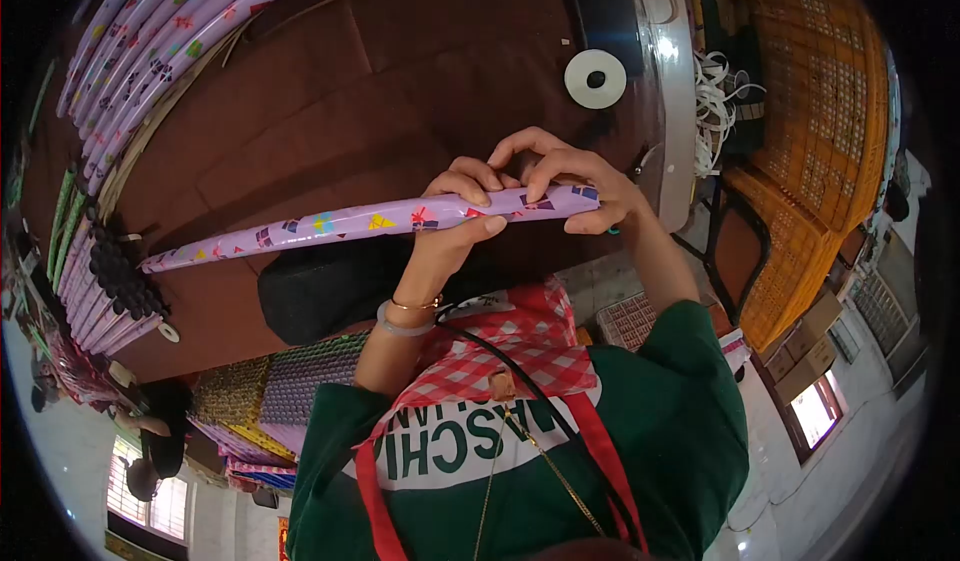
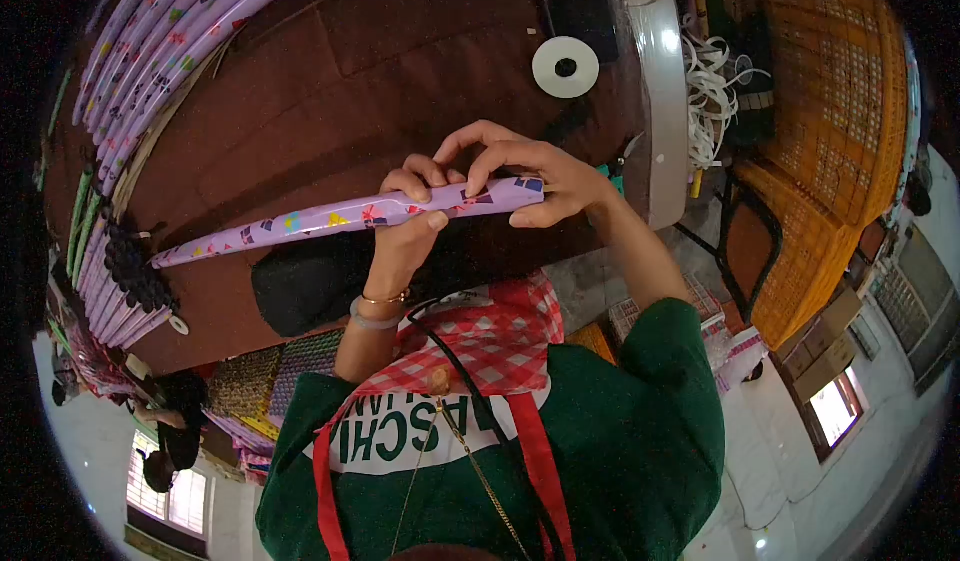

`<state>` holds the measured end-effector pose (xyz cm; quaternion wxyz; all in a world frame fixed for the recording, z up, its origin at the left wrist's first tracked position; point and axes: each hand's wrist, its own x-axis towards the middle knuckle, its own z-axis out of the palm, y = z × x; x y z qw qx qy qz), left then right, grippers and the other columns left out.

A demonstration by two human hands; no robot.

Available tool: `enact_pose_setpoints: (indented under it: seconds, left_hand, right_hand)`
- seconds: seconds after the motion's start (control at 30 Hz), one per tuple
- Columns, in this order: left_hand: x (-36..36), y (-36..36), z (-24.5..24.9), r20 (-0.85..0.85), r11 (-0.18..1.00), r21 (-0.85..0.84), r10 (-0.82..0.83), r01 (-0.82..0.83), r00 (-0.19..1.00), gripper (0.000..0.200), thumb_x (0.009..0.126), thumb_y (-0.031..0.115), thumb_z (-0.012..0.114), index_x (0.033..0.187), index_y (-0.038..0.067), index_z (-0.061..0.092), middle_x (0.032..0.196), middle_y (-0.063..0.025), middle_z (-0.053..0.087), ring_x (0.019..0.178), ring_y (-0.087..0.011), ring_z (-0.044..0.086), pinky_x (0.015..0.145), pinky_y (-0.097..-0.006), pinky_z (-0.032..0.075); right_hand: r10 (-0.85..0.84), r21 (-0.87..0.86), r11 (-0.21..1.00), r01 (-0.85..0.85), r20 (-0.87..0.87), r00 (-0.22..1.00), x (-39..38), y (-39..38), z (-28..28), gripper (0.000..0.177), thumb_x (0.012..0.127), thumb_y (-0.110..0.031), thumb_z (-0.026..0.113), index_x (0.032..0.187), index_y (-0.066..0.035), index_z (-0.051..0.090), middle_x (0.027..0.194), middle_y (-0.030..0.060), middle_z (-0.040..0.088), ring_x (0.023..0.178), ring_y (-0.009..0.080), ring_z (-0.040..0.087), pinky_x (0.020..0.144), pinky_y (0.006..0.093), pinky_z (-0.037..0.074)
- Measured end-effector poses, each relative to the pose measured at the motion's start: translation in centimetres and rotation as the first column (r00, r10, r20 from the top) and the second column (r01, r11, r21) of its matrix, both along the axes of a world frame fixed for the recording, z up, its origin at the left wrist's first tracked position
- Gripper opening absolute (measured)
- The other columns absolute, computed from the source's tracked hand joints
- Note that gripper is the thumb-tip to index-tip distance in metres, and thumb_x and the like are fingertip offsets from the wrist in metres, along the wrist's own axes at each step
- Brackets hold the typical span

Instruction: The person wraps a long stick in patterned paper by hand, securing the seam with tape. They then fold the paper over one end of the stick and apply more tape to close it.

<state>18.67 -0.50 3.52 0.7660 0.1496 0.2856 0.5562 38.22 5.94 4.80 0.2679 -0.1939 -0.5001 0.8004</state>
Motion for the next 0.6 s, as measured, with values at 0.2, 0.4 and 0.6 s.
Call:
enact_pose_setpoints:
  seconds: [0.2,0.4,0.6]
  left_hand:
    - [0.14,0.01,0.20,0.004,1.000,-0.024,0.004,-0.004,1.000,0.027,0.069,-0.006,0.070,0.083,0.007,0.051,0.095,-0.0073,0.048,0.098,-0.0254,0.057,0.091,-0.0394,0.048]
    - [0.11,-0.22,0.59,-0.020,0.997,-0.077,-0.011,0.009,1.000,0.027,0.068,-0.006,0.069,0.083,0.008,0.051,0.095,-0.0065,0.047,0.098,-0.0247,0.057,0.092,-0.0398,0.047]
    - [0.10,-0.28,0.43,-0.006,0.997,-0.081,-0.008,0.007,1.000,0.027,0.068,-0.006,0.069,0.085,0.007,0.051,0.095,-0.0065,0.047,0.099,-0.0241,0.056,0.093,-0.0384,0.046]
  right_hand:
    - [-0.076,-0.041,0.996,0.075,-0.028,0.997,-0.53,-0.61,-0.10,0.041,0.068,-0.034,0.064,0.099,-0.007,0.061,0.127,0.0216,0.038,0.101,0.0238,0.048,0.088,0.0343,0.036]
    - [-0.039,-0.010,0.999,0.038,-0.032,0.999,-0.54,-0.32,0.02,0.041,0.067,-0.035,0.062,0.096,-0.006,0.062,0.125,0.0214,0.040,0.104,0.0268,0.047,0.088,0.0342,0.035]
    - [-0.065,-0.090,0.994,0.058,-0.078,0.995,-0.87,-0.57,0.03,0.039,0.067,-0.034,0.062,0.094,-0.006,0.063,0.125,0.0212,0.040,0.109,0.0278,0.046,0.090,0.0355,0.033]
